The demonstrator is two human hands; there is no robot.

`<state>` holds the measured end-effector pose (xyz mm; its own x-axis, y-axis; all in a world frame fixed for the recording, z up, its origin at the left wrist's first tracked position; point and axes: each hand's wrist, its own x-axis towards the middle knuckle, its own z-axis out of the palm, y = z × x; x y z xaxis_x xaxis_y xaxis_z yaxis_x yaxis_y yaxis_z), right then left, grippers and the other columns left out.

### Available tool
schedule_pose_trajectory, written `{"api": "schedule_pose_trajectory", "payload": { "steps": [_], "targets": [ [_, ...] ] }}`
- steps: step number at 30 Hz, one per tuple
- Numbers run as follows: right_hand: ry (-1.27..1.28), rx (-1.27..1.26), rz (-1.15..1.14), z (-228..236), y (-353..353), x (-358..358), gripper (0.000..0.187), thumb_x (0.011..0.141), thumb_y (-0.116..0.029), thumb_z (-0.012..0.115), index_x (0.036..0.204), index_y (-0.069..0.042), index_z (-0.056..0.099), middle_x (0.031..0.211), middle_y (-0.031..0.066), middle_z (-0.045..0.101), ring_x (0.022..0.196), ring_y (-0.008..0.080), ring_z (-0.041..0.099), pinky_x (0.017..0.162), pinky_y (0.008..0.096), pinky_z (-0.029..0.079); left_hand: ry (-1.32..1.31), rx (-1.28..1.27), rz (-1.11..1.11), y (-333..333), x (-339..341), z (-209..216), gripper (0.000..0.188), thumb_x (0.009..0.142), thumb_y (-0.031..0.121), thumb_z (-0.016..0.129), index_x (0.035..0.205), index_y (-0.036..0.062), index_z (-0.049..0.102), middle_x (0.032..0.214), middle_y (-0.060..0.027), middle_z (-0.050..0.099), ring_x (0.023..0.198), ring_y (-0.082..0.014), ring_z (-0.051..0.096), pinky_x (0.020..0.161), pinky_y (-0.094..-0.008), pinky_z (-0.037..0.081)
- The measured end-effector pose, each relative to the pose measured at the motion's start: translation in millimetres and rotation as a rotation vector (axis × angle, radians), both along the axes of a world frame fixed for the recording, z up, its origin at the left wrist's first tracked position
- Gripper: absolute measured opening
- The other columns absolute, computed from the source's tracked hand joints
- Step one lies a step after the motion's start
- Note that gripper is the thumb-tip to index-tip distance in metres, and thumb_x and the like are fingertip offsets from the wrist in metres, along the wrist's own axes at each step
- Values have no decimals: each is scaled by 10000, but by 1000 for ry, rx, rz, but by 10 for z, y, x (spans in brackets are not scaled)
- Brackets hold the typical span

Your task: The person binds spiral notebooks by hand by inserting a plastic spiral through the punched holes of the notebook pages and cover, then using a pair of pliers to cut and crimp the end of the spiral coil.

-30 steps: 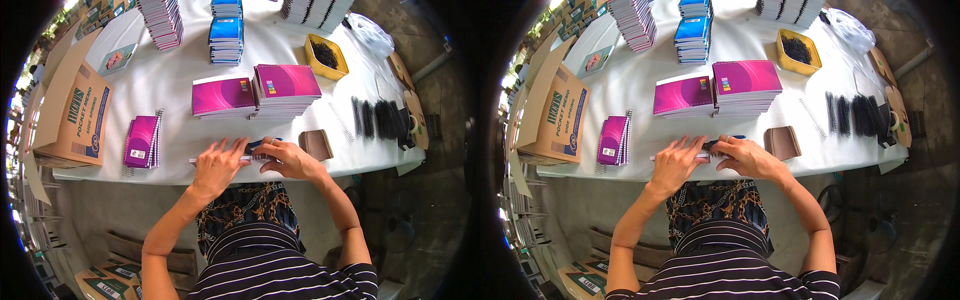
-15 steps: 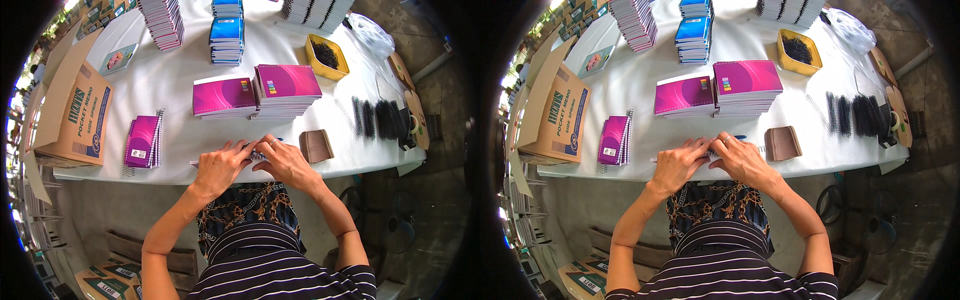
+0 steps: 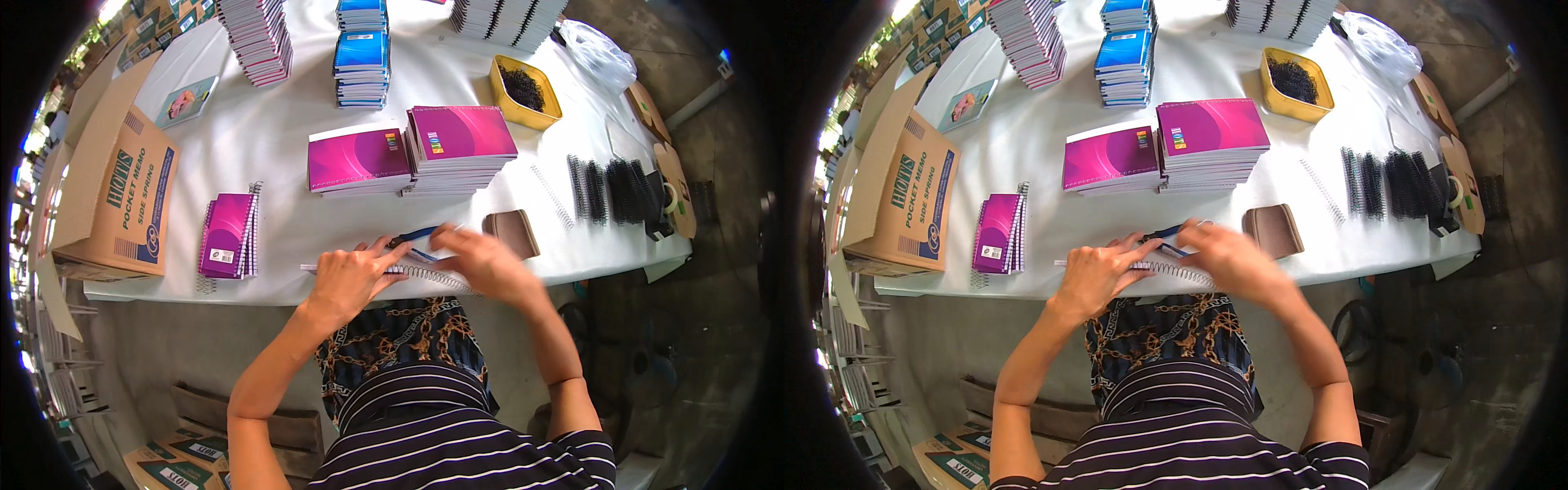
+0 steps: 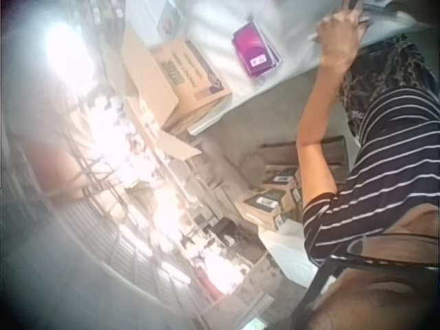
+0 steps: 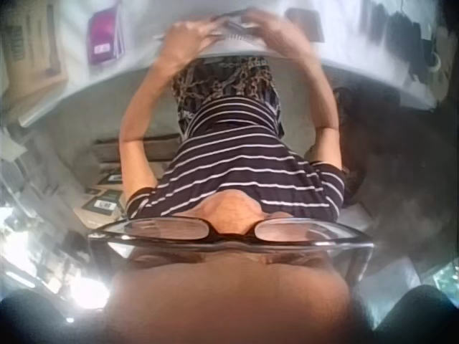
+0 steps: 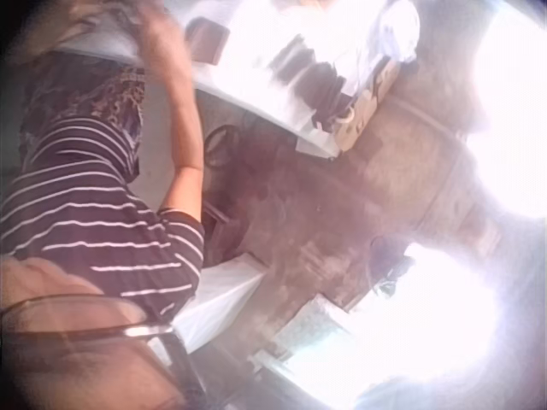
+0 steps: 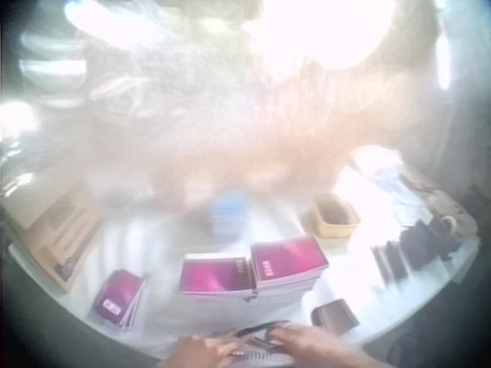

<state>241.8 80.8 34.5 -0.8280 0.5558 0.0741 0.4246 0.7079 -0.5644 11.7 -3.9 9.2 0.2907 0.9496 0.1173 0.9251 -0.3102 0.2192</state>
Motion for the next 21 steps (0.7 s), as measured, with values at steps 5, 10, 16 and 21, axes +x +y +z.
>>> {"api": "schedule_pose_trajectory", "payload": {
  "steps": [5,10,16,21],
  "targets": [
    [-692,182,-202,34,532,1072,772,527,-104,911,1216,-138,564,1553,67,303,1450,332,295,1233,523,163,15,82,-115,-23,-82,-18,543,837,524,636,1316,269,617,1179,37,674,894,-177,704,619,-341,586],
    [-267,-66,-271,197,602,1016,585,649,-118,880,1193,-128,665,1262,136,554,1241,321,512,1103,475,387,35,178,-37,-98,-293,-37,627,812,450,701,1393,269,548,1138,-6,697,816,-228,706,641,-362,575],
    [29,-516,306,199,458,-66,537,904,-506,646,1138,-29,722,1154,205,649,1075,330,625,939,426,494,-69,-20,-70,-151,-549,-38,677,826,465,696,1438,258,494,978,-56,720,678,-302,678,586,-402,542],
    [173,-732,324,85,585,-145,459,939,-447,614,1157,-61,730,1127,192,681,1044,321,639,939,409,485,-5,-39,2,-102,-488,6,745,832,534,667,1482,261,427,984,-60,723,687,-305,685,568,-409,543]
  ]
}}
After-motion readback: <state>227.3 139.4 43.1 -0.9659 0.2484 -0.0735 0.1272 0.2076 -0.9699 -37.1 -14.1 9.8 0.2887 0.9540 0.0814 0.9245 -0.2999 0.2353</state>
